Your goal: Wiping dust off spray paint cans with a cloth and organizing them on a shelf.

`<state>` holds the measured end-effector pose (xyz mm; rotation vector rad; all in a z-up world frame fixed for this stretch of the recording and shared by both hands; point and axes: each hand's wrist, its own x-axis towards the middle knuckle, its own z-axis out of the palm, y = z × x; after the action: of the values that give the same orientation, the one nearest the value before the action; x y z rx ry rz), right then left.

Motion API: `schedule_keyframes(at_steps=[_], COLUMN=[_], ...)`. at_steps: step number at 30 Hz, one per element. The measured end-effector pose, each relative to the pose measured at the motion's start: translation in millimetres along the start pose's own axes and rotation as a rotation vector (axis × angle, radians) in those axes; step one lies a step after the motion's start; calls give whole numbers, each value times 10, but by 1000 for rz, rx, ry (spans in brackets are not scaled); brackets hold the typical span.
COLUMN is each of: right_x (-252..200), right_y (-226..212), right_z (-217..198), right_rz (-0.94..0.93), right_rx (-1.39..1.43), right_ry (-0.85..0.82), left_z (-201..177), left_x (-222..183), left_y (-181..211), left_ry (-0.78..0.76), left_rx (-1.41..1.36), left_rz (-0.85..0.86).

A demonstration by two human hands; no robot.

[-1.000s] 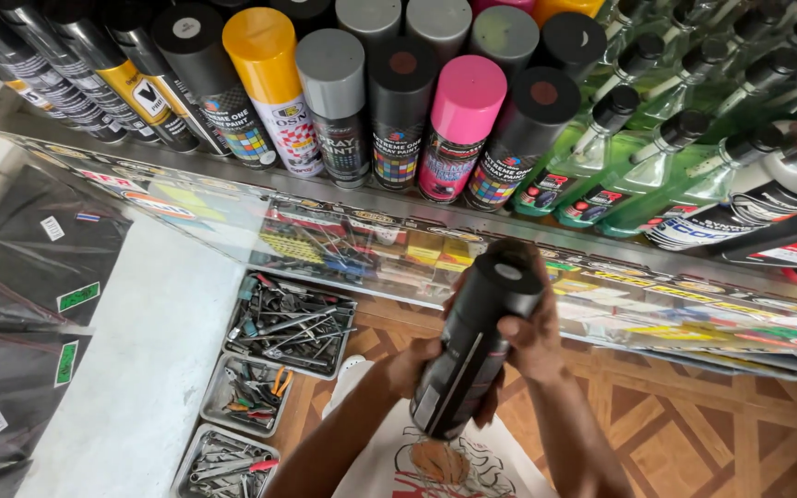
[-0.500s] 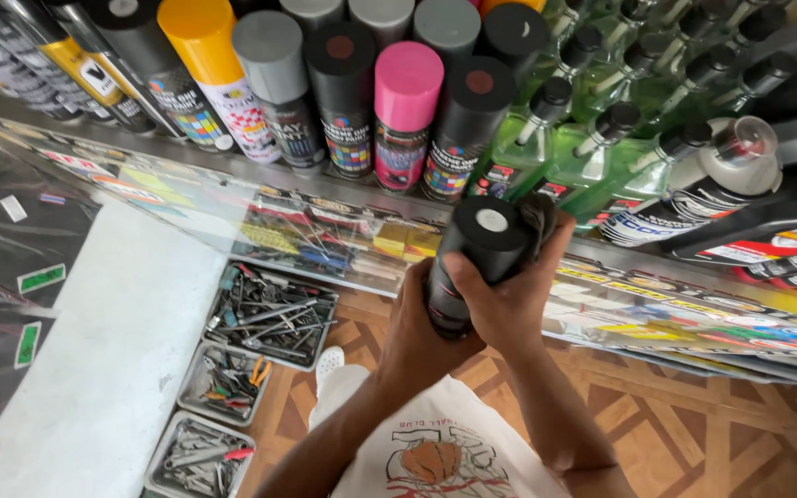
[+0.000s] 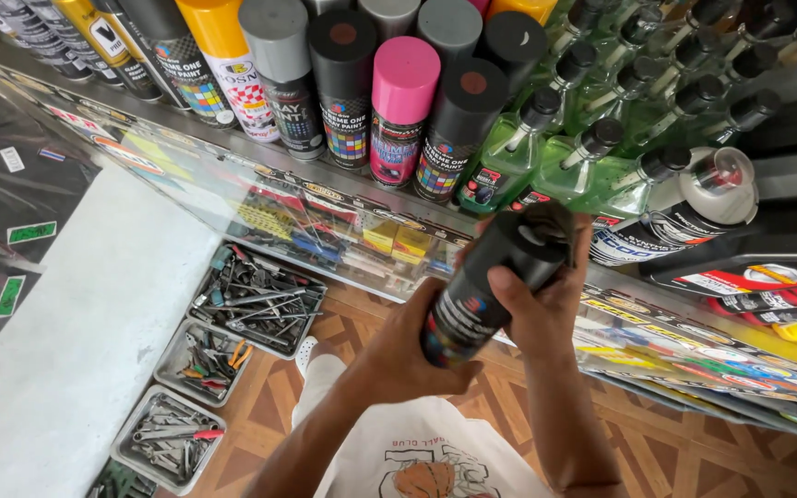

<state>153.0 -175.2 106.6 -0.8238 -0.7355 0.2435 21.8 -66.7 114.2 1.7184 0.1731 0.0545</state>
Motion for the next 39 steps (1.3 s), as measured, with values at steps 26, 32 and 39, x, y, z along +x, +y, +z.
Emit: schedule_keyframes(at_steps=[26,32,39], right_x=[38,-890,486], right_y=[124,-303,-970], right_z=[604,735,336], right_rz=[-180,86,326], right_rx=[-94,102,260], right_ry=[391,508,148], left_z=[-1179,-1537,-1770], left_x=[687,807,1278], left_y=[907,1186,1393], left_ry=[-185,-470,-304], left_rx=[11,32,32], left_rz=[493,568,920])
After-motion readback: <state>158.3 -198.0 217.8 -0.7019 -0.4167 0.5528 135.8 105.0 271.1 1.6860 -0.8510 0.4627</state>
